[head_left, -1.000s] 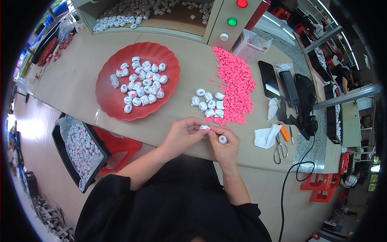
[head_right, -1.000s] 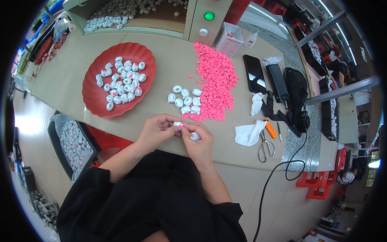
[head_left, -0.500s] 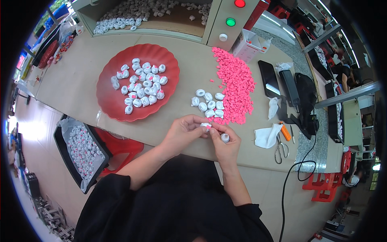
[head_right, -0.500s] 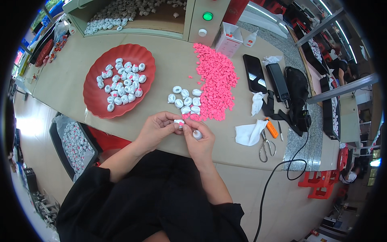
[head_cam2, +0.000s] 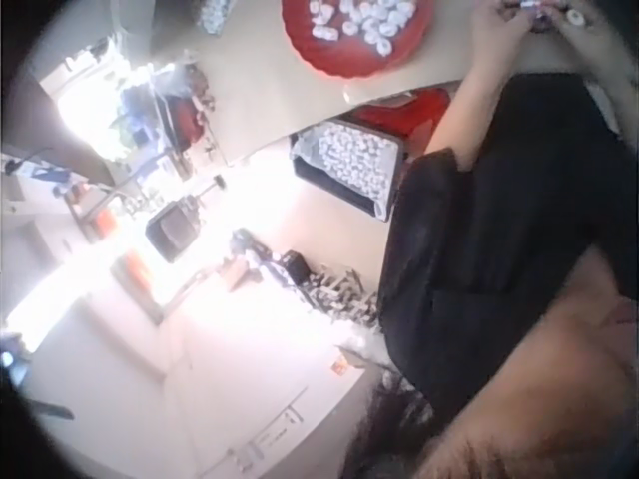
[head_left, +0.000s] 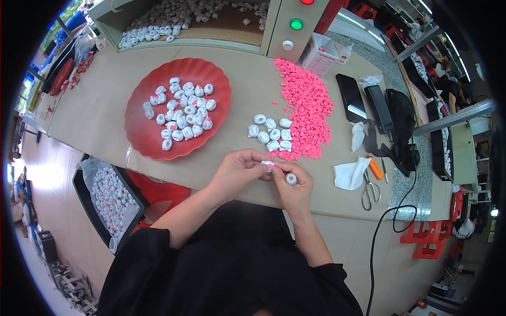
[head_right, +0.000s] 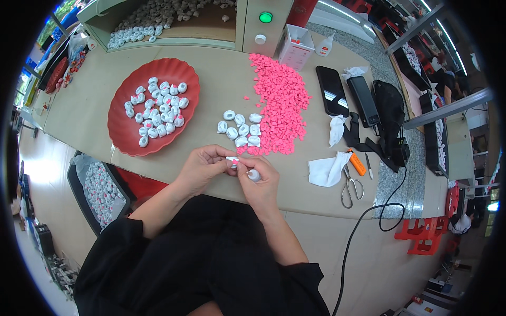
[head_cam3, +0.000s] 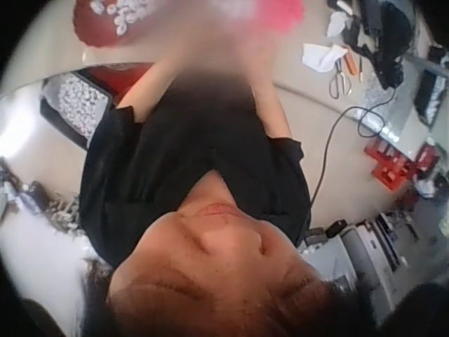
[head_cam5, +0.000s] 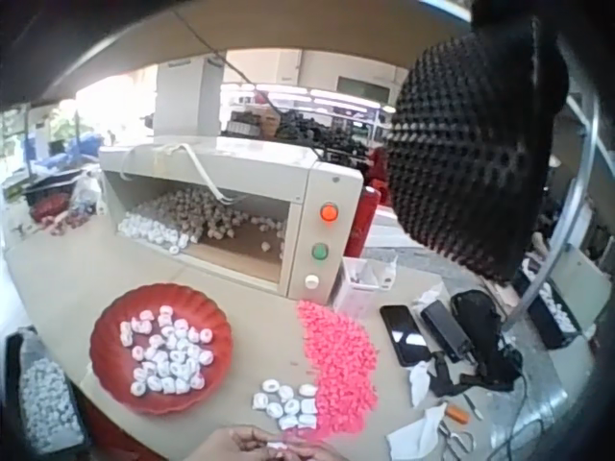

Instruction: The person applies a small amount of white liquid from a bottle onto white wrapped candies and then presses a pink heart-shaped piece onto the liquid. The decorated candies are placed into a red bowl on the table.

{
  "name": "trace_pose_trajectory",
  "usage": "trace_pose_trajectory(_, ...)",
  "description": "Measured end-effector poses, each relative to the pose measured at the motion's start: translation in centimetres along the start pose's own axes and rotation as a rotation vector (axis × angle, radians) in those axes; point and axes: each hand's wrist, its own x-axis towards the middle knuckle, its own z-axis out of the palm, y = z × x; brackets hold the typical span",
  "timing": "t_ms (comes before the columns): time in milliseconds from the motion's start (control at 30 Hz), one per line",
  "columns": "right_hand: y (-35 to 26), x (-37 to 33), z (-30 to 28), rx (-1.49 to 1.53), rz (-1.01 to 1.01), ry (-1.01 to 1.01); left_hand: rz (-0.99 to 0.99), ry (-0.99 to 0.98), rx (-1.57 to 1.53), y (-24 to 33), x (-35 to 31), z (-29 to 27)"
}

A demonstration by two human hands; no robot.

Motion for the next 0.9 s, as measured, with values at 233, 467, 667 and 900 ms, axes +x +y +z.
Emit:
trace_pose_trajectory(233,0.2,-0.1,0.3,-0.073,-0.186,0.011,-0.024,0.039,-0.021,0.2,-0.1,0.4)
trace_pose_trajectory(467,-0.8,-0.4,0.0,0.09,0.086,0.092,0.164,0.178,0.145,1.9,-1.2,0.5)
trace_pose_trajectory(667,1.1,0.1,-0.9,0.442,0.04,0.125,0.763,0.786,1.348,8.3,-2.5,-4.0)
trace_pose_trajectory(900,-0.5,-0.5,-0.7,0.454,0.09,0.169,0.518,0.394,1.505,3.5,1.5,-0.1)
